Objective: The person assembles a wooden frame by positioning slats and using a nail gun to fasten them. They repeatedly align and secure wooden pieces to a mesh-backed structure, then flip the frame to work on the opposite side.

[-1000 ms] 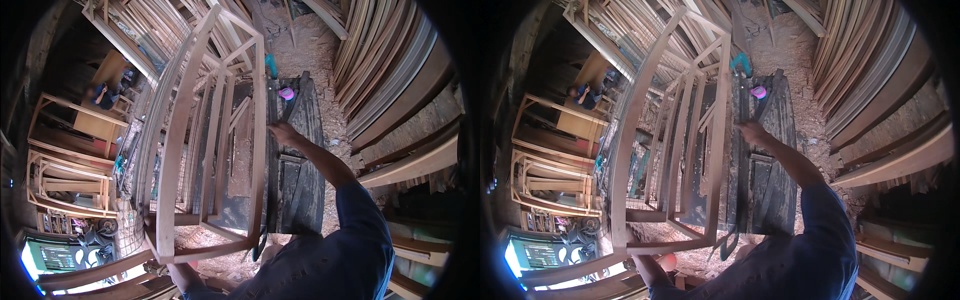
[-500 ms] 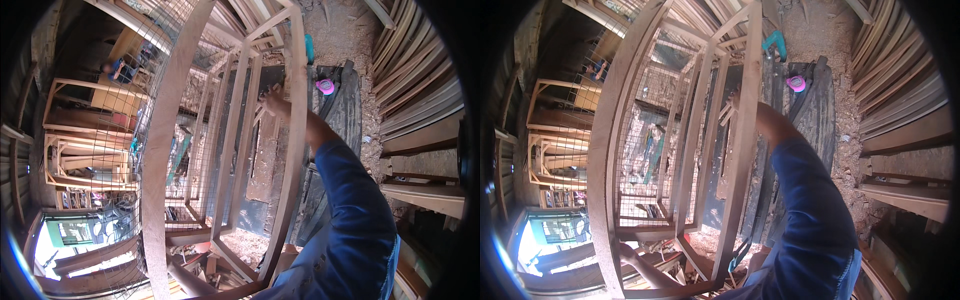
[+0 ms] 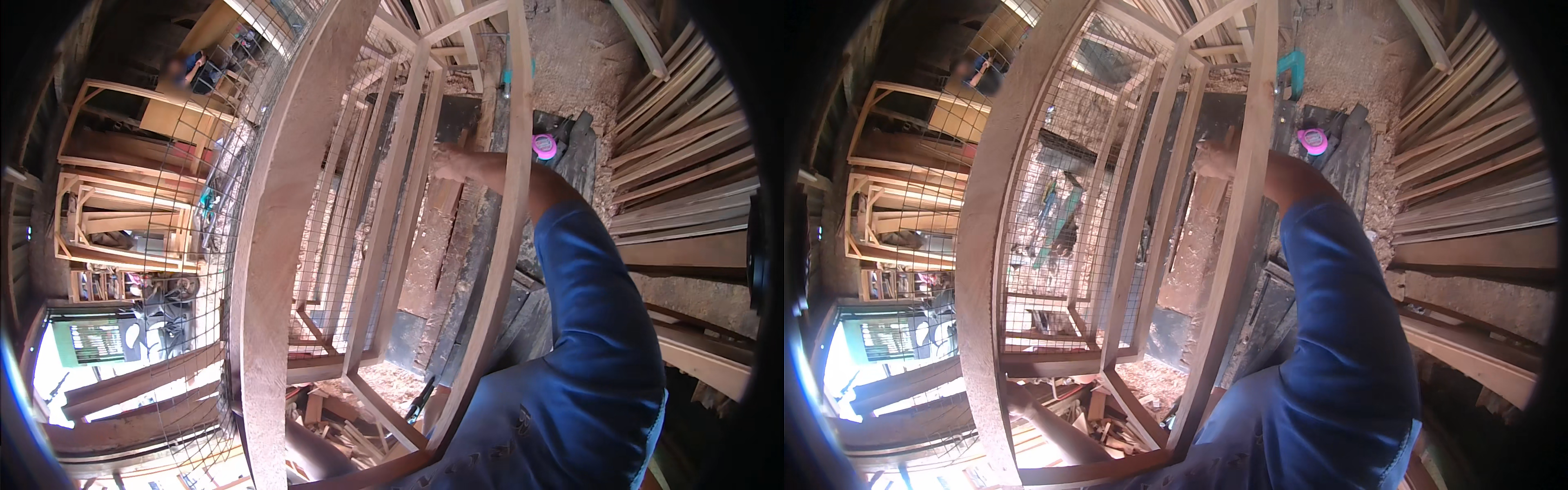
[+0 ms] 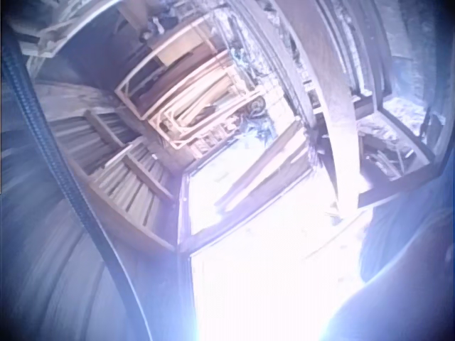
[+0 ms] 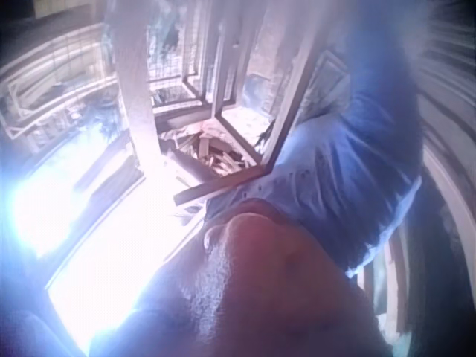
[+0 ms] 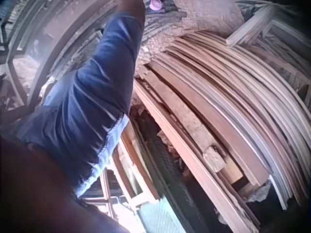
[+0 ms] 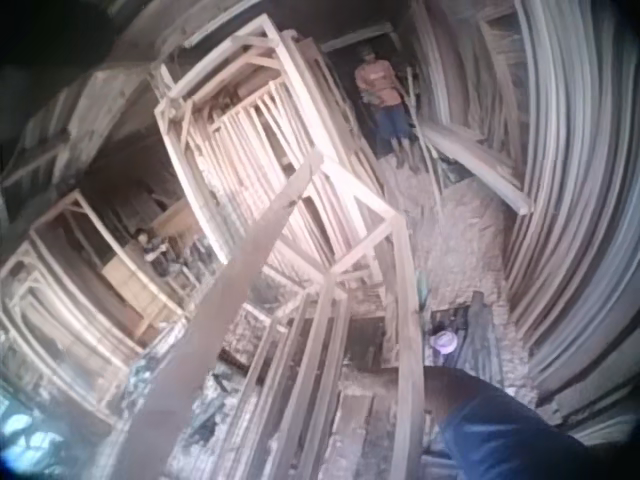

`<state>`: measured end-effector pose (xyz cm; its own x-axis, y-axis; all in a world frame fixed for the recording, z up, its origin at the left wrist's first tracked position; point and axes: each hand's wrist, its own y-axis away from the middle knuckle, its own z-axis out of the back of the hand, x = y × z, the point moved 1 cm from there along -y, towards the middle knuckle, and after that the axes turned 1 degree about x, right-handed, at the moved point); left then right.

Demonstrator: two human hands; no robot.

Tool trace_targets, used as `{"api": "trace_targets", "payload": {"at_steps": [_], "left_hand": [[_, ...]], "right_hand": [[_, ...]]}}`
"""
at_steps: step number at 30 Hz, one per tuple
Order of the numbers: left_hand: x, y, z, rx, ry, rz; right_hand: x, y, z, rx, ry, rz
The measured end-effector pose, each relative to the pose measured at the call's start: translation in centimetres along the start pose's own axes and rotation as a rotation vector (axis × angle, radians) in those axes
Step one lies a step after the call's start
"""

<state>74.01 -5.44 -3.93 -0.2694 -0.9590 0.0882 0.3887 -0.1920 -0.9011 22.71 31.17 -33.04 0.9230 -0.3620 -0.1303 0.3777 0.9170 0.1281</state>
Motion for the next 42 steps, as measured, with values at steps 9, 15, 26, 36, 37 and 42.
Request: {"api": "trace_targets", "payload": {"at_steps": [9,15,26,36,37,42], "left_hand": [[0.1,0.2,0.0,-0.005,0.029,-0.015],[-0.1,0.2,-0.7,-0.032,0.07,-0.036],[-1.5,-0.8,-3.3,0.0,0.178,-0.114],[-6.0,-3.1,-4.2,0.22,0.29,-0.187],[-6.6,-3.4,-4.3,0.232,0.31,-0.211],[-11.0,-2.2,-4.5,0.278,0.335,-0.16]], "right_hand": [[0.5,1.5,0.9,-0.011,0.018,-0.034],[1.6,4.8,3.7,-0.299,-0.357,-0.444],[13.8,29.0,-6.1,-0.537,-1.21,-1.709],[18.1,31.4,6.8,-0.374,-1.047,-1.457],[19.5,32.1,9.6,-0.564,-1.358,-1.362],[31.2,30.7,16.5,-1.018,-1.766,-0.922]]}}
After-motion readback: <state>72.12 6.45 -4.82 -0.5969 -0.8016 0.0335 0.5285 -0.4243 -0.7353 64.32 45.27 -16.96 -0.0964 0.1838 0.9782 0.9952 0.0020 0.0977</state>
